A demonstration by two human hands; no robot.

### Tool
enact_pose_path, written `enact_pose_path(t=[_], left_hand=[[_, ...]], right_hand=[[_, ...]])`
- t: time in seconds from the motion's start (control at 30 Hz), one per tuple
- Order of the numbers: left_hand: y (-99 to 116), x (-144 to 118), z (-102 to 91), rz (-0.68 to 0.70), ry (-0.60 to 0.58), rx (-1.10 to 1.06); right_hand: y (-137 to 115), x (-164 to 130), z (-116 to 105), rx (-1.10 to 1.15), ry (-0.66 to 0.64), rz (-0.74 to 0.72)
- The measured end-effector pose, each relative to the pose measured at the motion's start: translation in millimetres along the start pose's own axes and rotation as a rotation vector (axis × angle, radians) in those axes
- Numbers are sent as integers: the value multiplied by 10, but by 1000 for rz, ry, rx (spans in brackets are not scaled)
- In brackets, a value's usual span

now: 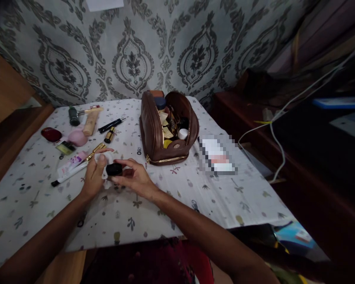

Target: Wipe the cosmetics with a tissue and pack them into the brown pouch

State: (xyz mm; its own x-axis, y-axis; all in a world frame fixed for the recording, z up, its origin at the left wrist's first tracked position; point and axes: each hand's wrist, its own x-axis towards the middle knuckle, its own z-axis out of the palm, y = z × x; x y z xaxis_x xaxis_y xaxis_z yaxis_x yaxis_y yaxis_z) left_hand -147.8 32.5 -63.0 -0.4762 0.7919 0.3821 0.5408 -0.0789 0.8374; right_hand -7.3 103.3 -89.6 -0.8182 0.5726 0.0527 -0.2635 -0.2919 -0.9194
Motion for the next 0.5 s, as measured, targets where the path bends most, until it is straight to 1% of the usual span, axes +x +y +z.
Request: enact_pose_path(t=[0.13, 0.2, 0.27, 0.37, 0.43, 0.5], left_hand=[[-28, -70, 36, 20, -139, -36], [-39, -90, 45, 30, -176, -13], [-34, -87, 43, 18, -160, 13], [0, -55, 18, 10, -88, 16], [21, -35, -7, 2, -48, 4], [32, -32, -28, -35, -26, -13]], right_hand=[[-2, 13, 7, -63, 139, -39], [-11, 5, 15, -98, 157, -24], [-27, -6, 17, -112, 124, 16], [-57, -20, 18, -101, 61, 60], [-73, -31, 25, -110, 36, 52], [-87, -49, 34, -145, 11, 25]])
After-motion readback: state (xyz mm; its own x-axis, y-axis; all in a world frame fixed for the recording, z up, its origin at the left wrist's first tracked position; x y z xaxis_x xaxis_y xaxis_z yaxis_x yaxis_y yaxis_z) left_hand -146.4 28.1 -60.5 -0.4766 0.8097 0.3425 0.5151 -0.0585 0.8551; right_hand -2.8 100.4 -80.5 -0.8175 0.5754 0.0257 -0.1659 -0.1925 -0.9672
